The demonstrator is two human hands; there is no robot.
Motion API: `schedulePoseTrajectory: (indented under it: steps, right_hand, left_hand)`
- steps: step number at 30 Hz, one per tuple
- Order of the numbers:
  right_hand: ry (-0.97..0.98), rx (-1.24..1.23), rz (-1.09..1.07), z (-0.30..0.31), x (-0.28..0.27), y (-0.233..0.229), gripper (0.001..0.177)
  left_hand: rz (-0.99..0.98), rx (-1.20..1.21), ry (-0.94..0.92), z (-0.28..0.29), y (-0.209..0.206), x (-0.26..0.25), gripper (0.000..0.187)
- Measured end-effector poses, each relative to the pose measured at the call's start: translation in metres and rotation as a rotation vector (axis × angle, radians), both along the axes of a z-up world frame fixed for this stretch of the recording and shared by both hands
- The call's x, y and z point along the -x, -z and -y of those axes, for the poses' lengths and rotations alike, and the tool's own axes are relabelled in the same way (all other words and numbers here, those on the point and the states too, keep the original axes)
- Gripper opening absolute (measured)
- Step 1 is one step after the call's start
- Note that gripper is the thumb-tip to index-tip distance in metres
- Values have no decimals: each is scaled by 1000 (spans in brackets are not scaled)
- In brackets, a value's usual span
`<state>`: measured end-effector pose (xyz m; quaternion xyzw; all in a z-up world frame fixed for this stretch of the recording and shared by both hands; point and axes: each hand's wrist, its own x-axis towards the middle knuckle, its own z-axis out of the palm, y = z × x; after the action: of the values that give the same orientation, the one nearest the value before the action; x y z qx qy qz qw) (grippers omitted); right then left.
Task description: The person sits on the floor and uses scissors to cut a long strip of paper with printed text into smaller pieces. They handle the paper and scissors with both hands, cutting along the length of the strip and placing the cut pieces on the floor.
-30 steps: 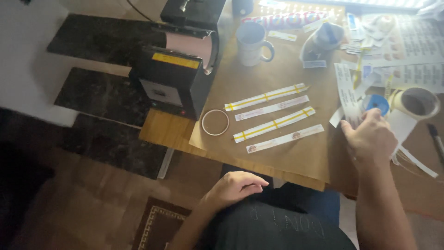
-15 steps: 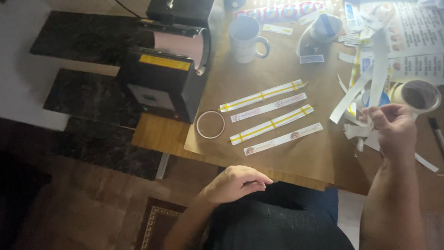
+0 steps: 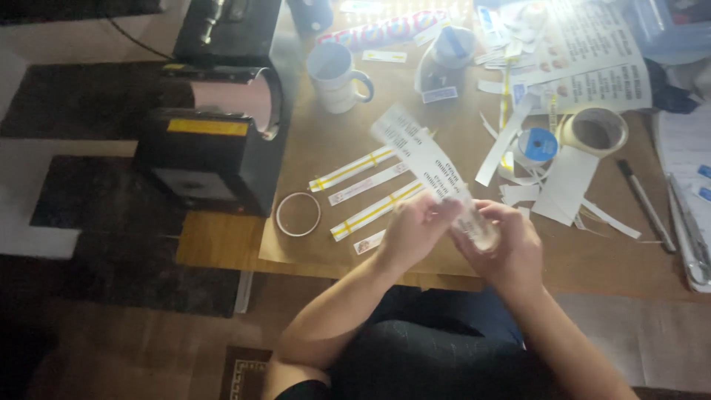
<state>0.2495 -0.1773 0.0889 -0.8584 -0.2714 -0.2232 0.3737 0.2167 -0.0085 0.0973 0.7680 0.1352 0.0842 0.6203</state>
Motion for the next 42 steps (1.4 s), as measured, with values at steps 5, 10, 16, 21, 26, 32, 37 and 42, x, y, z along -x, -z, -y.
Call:
schedulePoseTrajectory:
  steps: [5,10,16,21,26,32,37,42]
  right_hand:
    - [-126,-46,-89,29,-43,-4,55]
    - [-70,630,260,30,-102,30,62]
    - [-125,507,403,8,-95,11,17]
    - [-31,214,246,37,-129,25,18]
    - [-146,-247,145,66,-150,-26,23]
    - [63,-342,-114,100,-170,-56,21]
    - [-66,-373,-186,134,-214,-46,9]
    - [21,-395,-345,113,-238,-80,8]
  left_hand:
    - [-25,-154,-180,-17,2,20,50]
    - [87,-89,-104,-38,-49,67,41]
    - [194,-77,12,-55,-46,96,26]
    - [280,-48,104,-62,-37,113,26]
    - [312,-61,134,-66,-24,122,27]
    - [281,-31,118,-70,-14,131,29]
    - [219,-44,137,-76,-11,142,30]
    - [279,-37,112,-76,-10,147,27]
